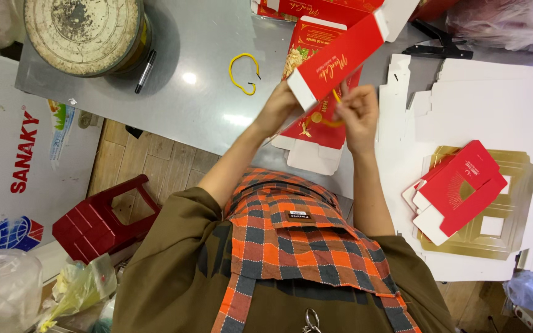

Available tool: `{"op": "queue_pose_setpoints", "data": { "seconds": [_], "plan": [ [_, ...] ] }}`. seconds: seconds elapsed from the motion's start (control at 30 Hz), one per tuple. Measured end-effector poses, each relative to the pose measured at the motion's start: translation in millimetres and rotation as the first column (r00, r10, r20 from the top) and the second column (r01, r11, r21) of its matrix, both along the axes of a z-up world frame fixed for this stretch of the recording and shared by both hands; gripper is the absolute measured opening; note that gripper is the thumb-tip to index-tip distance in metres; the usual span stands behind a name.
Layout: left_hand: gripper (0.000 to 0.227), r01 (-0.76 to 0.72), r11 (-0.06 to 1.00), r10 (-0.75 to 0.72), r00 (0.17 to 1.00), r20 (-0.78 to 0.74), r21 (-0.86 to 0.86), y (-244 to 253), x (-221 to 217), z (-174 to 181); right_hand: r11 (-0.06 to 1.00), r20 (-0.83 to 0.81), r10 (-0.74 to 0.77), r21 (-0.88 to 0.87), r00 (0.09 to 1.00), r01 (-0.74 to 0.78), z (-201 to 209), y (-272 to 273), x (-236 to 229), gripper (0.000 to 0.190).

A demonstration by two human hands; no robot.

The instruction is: The person assembles red rectangular boxes by folding the cardboard flaps and securing them with yellow elastic bands. They repeatedly pick up flat-packed boxes, fold them into shape, and tie the bands around the center to hold the structure together.

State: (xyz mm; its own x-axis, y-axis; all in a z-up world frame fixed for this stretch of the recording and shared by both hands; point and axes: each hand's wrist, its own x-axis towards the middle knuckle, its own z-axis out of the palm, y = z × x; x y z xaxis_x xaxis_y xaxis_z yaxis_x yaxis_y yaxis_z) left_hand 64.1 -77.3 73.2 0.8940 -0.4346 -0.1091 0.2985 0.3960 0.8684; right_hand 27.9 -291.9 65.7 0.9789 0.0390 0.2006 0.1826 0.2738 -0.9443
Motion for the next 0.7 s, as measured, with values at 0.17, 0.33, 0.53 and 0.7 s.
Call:
{"op": "queue_pose_setpoints", "data": {
  "seconds": [0.17,0.33,0.53,0.7],
  "plan": [
    [0.095,0.297,0.936,-0.234,0.926,0.297,-0.187,20.9,-2.9,19.5,0.986,0.044,0.066,0.147,0.997,-0.072,5.9,-6.5,-4.2,0.022],
    [0.069,-0.019,0.954,-0.037,0.983,0.182,0.3,11.7,-12.7,38.6,0.994,0.053,0.106,0.033,0.993,-0.107,13.4,-12.6,-5.1,0.02],
    [0.049,-0.145,0.973,0.114,0.979,-0.17,-0.178,26.6,12.7,20.0,0.981,0.06,0.089,-0.179,0.994,-0.077,46.7,-52.7,-23.2,0.017],
    [0.048,-0.188,0.942,0.051,0.899,-0.436,-0.278,72.5,46.0,-23.8,0.906,-0.037,-0.116,-0.413,0.993,0.09,67.4,-111.3,-57.3,0.006]
  ]
}}
